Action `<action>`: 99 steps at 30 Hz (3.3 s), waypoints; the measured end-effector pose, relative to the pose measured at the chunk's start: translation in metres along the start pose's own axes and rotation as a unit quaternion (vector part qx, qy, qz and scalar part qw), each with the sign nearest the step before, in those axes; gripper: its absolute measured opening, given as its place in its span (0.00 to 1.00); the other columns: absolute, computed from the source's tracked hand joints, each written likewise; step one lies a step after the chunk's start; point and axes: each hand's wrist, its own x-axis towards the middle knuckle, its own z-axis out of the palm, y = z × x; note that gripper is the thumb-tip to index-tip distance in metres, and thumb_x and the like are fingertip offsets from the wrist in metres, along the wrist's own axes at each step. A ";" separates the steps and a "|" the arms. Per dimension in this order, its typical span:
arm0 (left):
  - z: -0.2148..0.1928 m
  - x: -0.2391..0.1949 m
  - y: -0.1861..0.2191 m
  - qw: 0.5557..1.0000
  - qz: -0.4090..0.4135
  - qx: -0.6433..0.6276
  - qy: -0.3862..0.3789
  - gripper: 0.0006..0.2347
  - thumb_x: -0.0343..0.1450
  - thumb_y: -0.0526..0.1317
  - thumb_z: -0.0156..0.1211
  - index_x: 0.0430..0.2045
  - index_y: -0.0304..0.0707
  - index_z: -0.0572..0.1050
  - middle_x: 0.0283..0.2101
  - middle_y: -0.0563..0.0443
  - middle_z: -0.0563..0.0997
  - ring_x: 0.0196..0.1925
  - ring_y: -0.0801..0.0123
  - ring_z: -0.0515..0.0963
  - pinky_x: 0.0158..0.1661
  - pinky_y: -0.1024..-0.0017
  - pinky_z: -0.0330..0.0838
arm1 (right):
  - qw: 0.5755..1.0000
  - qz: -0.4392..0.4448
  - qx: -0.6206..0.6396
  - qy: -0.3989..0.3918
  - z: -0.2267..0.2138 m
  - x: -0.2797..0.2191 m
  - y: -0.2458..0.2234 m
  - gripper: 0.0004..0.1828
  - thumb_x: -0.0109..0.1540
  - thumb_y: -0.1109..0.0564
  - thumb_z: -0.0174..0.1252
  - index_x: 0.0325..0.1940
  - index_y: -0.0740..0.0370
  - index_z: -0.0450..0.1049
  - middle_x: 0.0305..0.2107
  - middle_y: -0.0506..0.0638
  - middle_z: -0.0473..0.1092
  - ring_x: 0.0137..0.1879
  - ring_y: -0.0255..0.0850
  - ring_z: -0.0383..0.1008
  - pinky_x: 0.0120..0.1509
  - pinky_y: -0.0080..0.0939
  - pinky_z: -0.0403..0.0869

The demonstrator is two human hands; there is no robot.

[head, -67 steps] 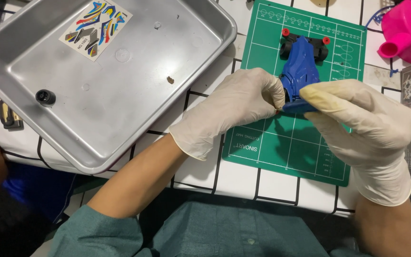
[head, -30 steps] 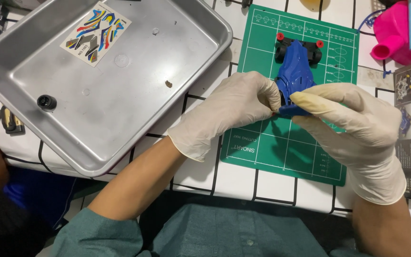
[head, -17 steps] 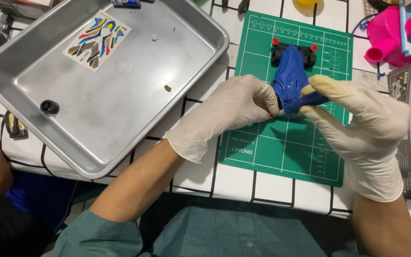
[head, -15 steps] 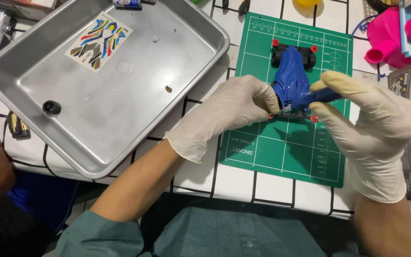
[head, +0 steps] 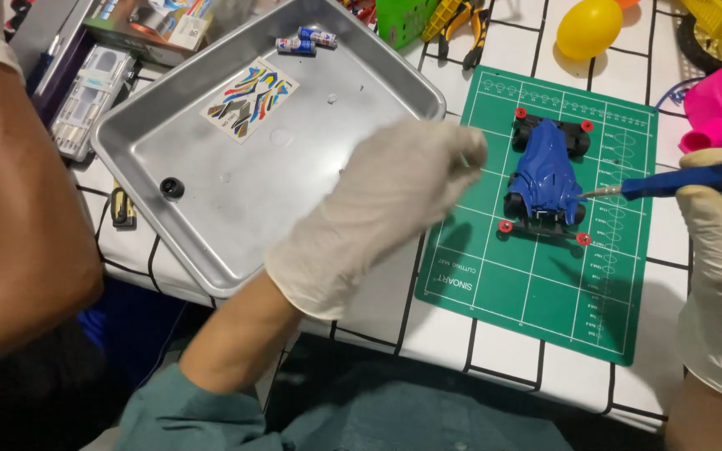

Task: Attaching the body shell to a toy car chassis using a screwdriver and then placing the car into its packaging box.

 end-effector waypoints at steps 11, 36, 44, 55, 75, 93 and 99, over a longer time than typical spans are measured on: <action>-0.041 0.095 -0.160 0.947 -0.180 0.263 0.032 0.10 0.59 0.47 0.79 0.29 0.51 0.85 0.36 0.46 0.84 0.40 0.48 0.84 0.41 0.49 0.78 | 0.999 -0.030 0.027 0.009 0.003 0.004 -0.005 0.20 0.82 0.77 0.48 0.76 0.79 0.52 0.62 0.76 0.58 0.69 0.67 0.66 0.86 0.65 0.63; 0.002 0.052 0.019 0.938 0.077 -0.333 0.061 0.07 0.65 0.25 0.65 0.27 0.39 0.80 0.27 0.51 0.86 0.26 0.78 0.85 0.32 0.86 0.88 | 0.985 -0.107 0.071 0.115 0.003 0.002 -0.019 0.21 0.76 0.86 0.55 0.72 0.88 0.59 0.64 0.81 0.60 0.66 0.73 0.71 0.81 0.67 0.74; 0.063 0.053 0.001 0.842 0.011 -0.539 -0.008 0.09 0.68 0.35 0.70 0.40 0.35 0.81 0.38 0.46 0.86 0.38 0.72 0.85 0.45 0.77 0.83 | 0.976 -0.089 0.077 0.183 0.009 0.019 -0.035 0.19 0.72 0.83 0.61 0.65 0.92 0.65 0.55 0.81 0.68 0.59 0.66 0.76 0.72 0.59 0.79; 0.064 0.053 -0.012 0.778 -0.055 -0.626 0.016 0.12 0.71 0.44 0.64 0.42 0.36 0.81 0.41 0.43 0.87 0.41 0.67 0.87 0.47 0.71 0.83 | 0.960 -0.030 0.196 0.199 0.043 0.062 -0.041 0.15 0.74 0.63 0.62 0.62 0.72 0.69 0.50 0.62 0.71 0.56 0.48 0.78 0.55 0.39 0.81; 0.073 0.056 -0.019 0.814 0.029 -0.580 0.021 0.07 0.75 0.41 0.60 0.36 0.38 0.81 0.37 0.46 0.87 0.41 0.67 0.87 0.46 0.72 0.82 | 0.979 -0.076 0.103 0.160 0.036 0.045 -0.035 0.12 0.74 0.76 0.62 0.59 0.82 0.68 0.48 0.68 0.69 0.56 0.58 0.77 0.69 0.53 0.81; 0.085 0.058 -0.021 0.807 0.059 -0.587 0.029 0.06 0.77 0.38 0.56 0.35 0.36 0.79 0.36 0.46 0.85 0.40 0.69 0.84 0.45 0.74 0.80 | 0.970 -0.200 0.041 0.131 0.040 0.039 -0.027 0.24 0.67 0.78 0.66 0.63 0.89 0.62 0.51 0.81 0.69 0.57 0.70 0.77 0.70 0.64 0.80; 0.081 0.055 -0.018 0.826 0.084 -0.556 0.028 0.06 0.78 0.39 0.55 0.38 0.39 0.78 0.38 0.49 0.84 0.42 0.71 0.83 0.44 0.76 0.77 | 0.976 -0.143 0.076 0.145 0.045 0.041 -0.031 0.25 0.69 0.80 0.64 0.67 0.86 0.62 0.57 0.76 0.66 0.58 0.68 0.78 0.66 0.58 0.83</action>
